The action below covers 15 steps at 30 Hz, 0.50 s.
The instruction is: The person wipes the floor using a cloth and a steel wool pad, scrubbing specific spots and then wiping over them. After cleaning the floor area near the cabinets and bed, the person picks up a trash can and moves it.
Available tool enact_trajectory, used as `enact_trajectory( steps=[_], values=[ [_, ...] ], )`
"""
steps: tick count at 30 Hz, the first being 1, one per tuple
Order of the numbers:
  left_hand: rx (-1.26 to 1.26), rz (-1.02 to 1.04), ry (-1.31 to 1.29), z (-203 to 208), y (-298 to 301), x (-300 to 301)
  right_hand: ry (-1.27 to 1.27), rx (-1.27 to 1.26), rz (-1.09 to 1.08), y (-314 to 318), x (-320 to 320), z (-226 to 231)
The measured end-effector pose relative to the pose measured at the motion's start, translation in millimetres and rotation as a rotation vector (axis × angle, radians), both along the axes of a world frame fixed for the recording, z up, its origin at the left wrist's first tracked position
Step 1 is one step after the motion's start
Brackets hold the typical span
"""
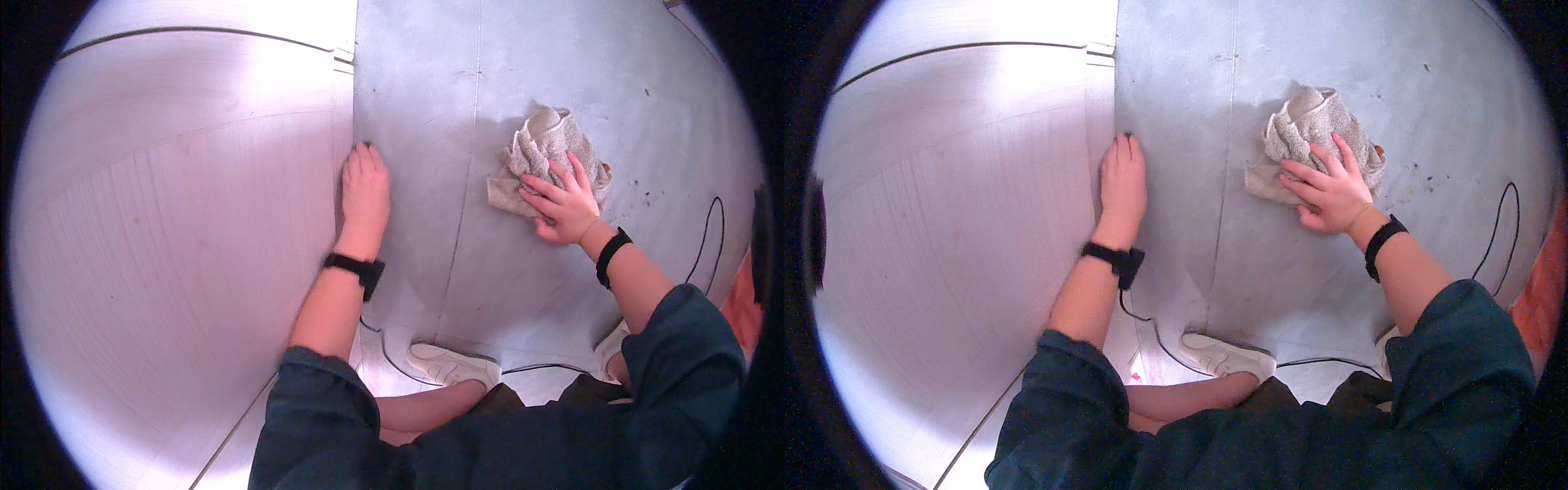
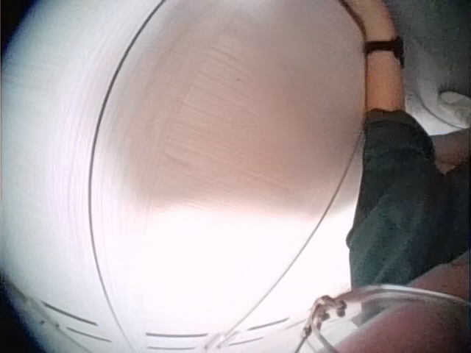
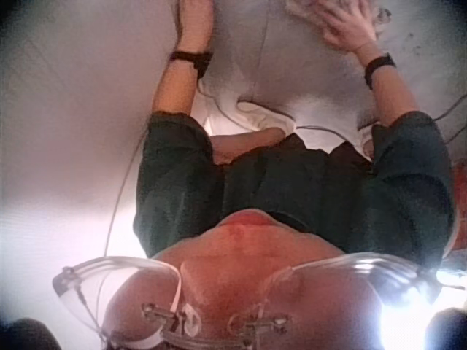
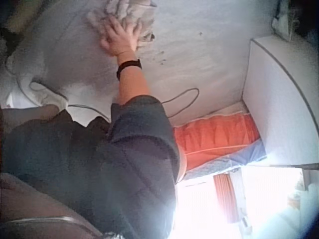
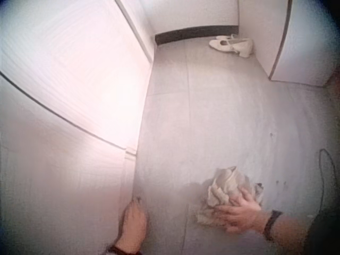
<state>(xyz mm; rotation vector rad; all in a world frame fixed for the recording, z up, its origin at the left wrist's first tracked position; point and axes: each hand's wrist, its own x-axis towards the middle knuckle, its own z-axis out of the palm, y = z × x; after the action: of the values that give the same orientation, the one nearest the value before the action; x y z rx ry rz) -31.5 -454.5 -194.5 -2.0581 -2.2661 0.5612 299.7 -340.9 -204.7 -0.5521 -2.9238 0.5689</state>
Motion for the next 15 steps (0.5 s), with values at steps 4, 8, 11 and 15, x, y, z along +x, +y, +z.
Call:
enact_trajectory(
  steps=[4,8,11,15],
  values=[
    [0.115,0.016,0.096,-14,83,-24,0.046,-0.023,-0.002,2,-7,-5],
    [0.246,0.070,0.085,-21,94,-28,0.057,-0.023,0.009,1,-10,-5],
    [0.170,0.033,0.164,-29,47,-11,0.059,-0.018,0.001,1,0,-6],
    [0.046,-0.132,0.250,-6,65,-13,0.035,-0.053,-0.005,0,-1,-2]
  ],
)
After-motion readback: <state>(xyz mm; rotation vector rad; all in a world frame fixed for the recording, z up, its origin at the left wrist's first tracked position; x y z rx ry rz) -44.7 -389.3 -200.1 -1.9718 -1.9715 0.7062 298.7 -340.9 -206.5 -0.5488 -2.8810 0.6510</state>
